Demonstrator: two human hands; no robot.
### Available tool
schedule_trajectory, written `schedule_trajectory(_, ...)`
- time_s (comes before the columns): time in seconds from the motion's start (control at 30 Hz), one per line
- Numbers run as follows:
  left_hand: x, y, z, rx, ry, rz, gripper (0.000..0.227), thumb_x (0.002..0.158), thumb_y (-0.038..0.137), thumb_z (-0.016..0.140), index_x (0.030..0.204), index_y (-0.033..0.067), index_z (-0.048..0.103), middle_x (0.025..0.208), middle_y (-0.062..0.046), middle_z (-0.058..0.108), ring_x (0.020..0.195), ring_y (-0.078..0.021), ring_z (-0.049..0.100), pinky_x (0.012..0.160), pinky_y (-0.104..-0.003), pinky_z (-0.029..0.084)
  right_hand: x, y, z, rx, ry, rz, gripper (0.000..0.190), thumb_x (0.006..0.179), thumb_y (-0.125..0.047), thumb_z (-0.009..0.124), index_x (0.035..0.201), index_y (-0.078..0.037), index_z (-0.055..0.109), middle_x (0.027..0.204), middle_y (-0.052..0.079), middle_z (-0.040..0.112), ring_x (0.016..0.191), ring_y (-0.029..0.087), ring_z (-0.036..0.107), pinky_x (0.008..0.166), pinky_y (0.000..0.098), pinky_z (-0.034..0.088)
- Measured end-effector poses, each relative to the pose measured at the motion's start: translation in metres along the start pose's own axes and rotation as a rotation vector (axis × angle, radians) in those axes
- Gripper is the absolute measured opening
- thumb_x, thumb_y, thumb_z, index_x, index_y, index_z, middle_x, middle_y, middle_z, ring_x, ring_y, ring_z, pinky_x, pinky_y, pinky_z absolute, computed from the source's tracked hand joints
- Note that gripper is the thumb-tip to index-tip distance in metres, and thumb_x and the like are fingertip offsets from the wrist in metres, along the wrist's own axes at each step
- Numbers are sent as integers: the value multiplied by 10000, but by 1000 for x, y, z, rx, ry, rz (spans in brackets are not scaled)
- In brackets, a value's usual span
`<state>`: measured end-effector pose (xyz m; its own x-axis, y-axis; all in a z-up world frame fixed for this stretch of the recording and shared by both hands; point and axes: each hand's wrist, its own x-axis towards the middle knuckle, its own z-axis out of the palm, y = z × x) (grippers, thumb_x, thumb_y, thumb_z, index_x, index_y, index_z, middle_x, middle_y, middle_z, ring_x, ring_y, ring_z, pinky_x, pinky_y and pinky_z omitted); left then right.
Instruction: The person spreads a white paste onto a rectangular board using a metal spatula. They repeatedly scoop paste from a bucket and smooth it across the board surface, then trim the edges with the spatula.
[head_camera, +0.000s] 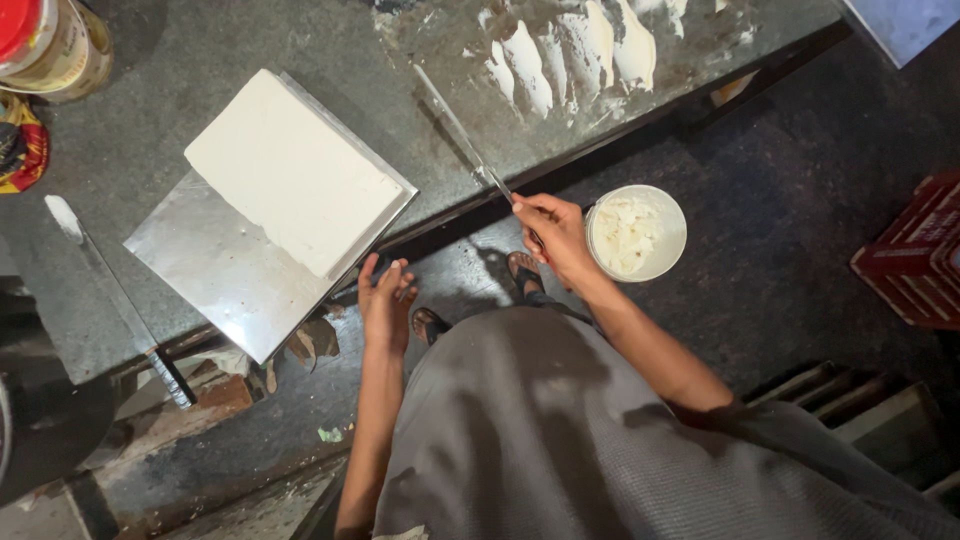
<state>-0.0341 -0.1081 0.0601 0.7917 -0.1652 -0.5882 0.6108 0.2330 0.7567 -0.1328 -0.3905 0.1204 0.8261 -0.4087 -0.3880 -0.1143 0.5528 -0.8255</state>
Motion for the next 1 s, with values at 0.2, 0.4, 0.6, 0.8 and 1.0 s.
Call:
schedule_trajectory(0.2,1,-5,3,61,14,-21,636,910,199,742,1450,201,405,1115,-44,721,888,-117,651,820,-369,509,-2,5,-6,4,-6,1,278,963,-120,699,1195,32,700,638,6,542,464,58,448,383,227,308)
schedule_trajectory(0.4,3,-11,13,101,15,-32,619,910,198,741,1439,214,419,1100,-41,724,888,-119,651,834,-387,503,3,-3,-15,87,-5,12,281,972,-114,681,1214,28,690,632,9,531,459,58,431,382,233,312)
schedule_trajectory(0.6,-2,-13,24,142,-24,-23,648,903,170,744,1455,191,406,1095,-69,730,893,-138,663,761,-324,519,-7,-4,-24,192,34,37,256,978,-119,676,1183,36,678,666,4,540,473,53,435,397,223,313)
schedule_trajectory(0.8,-8,-17,38,363,-44,83,855,889,155,761,1566,140,240,1092,-82,727,877,-133,673,737,-287,532,-7,-2,-28,165,55,11,271,989,-132,669,1201,37,679,666,0,537,479,48,438,400,213,318)
schedule_trajectory(1.0,-6,-22,46,501,-138,195,939,902,173,767,1603,95,147,1075,-88,723,832,-121,676,701,-264,539,-7,0,-36,199,72,-10,288,970,-90,673,1229,34,661,685,3,544,484,54,450,403,216,327)
